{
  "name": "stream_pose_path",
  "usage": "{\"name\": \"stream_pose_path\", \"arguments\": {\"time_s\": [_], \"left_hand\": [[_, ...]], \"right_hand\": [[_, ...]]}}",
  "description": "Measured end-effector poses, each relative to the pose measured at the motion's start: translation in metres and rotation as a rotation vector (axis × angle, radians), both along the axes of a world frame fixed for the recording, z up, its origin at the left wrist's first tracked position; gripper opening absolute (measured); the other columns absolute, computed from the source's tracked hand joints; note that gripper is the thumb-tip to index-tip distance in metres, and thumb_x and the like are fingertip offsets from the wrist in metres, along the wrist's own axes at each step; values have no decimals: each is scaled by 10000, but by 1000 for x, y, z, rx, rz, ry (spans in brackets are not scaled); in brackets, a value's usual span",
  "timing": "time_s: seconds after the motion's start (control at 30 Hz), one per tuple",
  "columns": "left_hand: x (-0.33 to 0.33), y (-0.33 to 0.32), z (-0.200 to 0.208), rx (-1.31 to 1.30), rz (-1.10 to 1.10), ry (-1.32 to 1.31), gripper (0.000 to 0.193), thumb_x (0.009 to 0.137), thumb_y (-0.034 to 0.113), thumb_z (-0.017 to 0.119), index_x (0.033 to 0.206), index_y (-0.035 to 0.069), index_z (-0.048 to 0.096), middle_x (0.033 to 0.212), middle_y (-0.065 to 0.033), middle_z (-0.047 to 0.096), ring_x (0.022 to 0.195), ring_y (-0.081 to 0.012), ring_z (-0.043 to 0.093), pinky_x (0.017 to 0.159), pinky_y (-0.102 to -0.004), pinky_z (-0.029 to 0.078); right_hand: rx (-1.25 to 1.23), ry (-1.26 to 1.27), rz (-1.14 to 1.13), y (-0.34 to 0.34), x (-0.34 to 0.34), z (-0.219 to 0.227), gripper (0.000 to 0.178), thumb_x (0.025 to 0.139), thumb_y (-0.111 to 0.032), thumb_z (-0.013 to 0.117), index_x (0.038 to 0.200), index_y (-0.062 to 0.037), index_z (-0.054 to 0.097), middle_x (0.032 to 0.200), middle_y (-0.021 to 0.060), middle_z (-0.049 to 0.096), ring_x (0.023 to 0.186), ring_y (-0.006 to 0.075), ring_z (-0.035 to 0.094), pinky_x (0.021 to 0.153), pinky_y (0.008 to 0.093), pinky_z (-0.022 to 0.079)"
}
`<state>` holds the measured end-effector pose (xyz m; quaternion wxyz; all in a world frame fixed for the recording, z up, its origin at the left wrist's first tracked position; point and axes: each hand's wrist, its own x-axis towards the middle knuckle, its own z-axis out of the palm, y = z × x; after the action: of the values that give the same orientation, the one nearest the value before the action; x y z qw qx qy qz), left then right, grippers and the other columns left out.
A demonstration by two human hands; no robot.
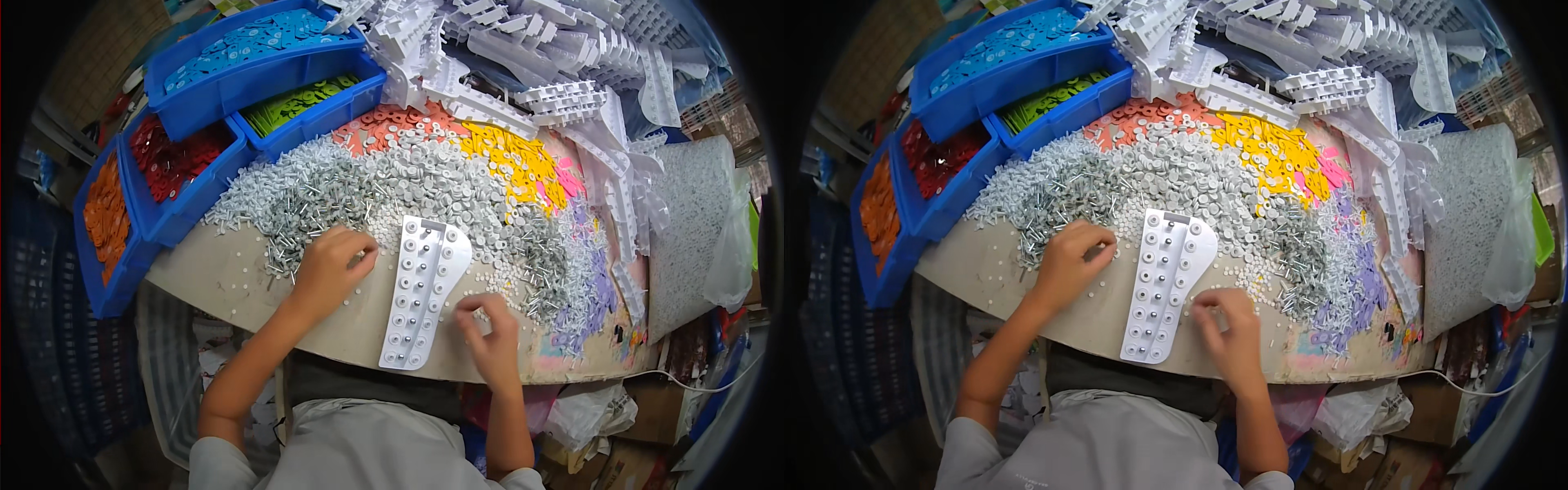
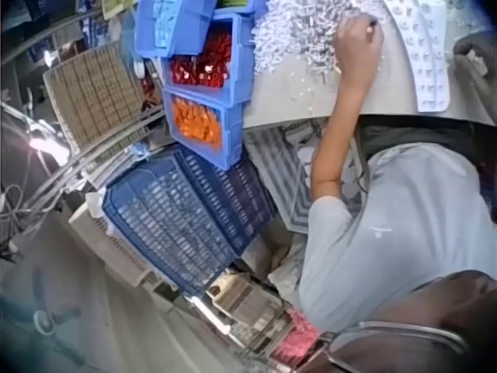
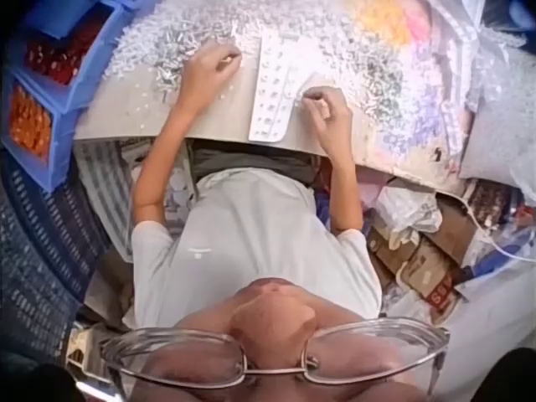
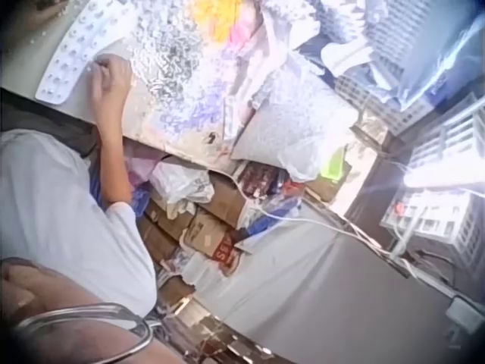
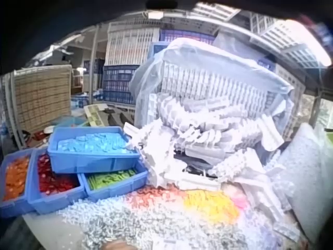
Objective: Assembling toy xylophones by placing colored plastic keys and metal pins onto a base.
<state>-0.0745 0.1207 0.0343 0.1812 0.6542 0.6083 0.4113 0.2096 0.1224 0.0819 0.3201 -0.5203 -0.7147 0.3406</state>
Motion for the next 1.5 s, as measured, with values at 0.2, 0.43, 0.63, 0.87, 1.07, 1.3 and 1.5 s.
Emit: {"name": "stream_pose_path", "arguments": {"time_s": [0.2,0.43,0.63,0.87,1.07,1.3,1.5], "left_hand": [[1,-24,-6,-80,45,20,125,839,62,811,936,21,743,858,-84,710,768,-231,663,695,-343,527],[14,-45,17,-157,-101,-241,112,868,47,778,962,29,720,928,-79,692,910,-256,641,820,-376,501],[45,-58,4,-152,-253,-233,86,883,76,766,941,41,712,913,-78,659,895,-271,622,852,-381,479],[49,-59,0,-62,-189,-97,110,860,87,796,944,66,728,862,-69,644,832,-264,616,773,-384,475],[37,-57,-17,-11,-278,-190,174,820,79,826,974,63,747,873,-44,656,847,-234,618,805,-383,461],[21,8,1,111,-66,-114,127,847,84,787,964,59,746,919,-55,655,925,-270,617,861,-378,448],[13,70,-31,24,-133,262,192,820,120,771,1004,76,736,998,-58,648,1053,-273,575,952,-422,393]], "right_hand": [[-7,-86,254,-17,-16,-12,92,858,-11,743,937,-6,696,923,108,691,926,281,633,873,378,489],[-135,5,122,-26,-22,-24,118,879,-8,743,963,-3,661,926,127,648,886,305,614,799,388,491],[304,-168,115,-42,-27,-45,161,845,17,767,967,-18,668,916,115,618,871,321,592,781,422,480],[300,-119,86,-40,-28,-50,192,815,31,783,965,-27,678,890,114,620,849,322,590,763,434,472],[267,-120,76,-42,-28,-49,176,825,34,777,950,-30,670,874,121,623,846,330,597,760,429,477],[282,-71,77,-41,-23,-55,167,833,24,779,949,-26,669,862,133,632,830,339,603,758,433,476],[332,-120,99,-38,-22,-53,161,830,38,777,944,-10,673,855,141,640,825,330,616,743,423,495]]}}
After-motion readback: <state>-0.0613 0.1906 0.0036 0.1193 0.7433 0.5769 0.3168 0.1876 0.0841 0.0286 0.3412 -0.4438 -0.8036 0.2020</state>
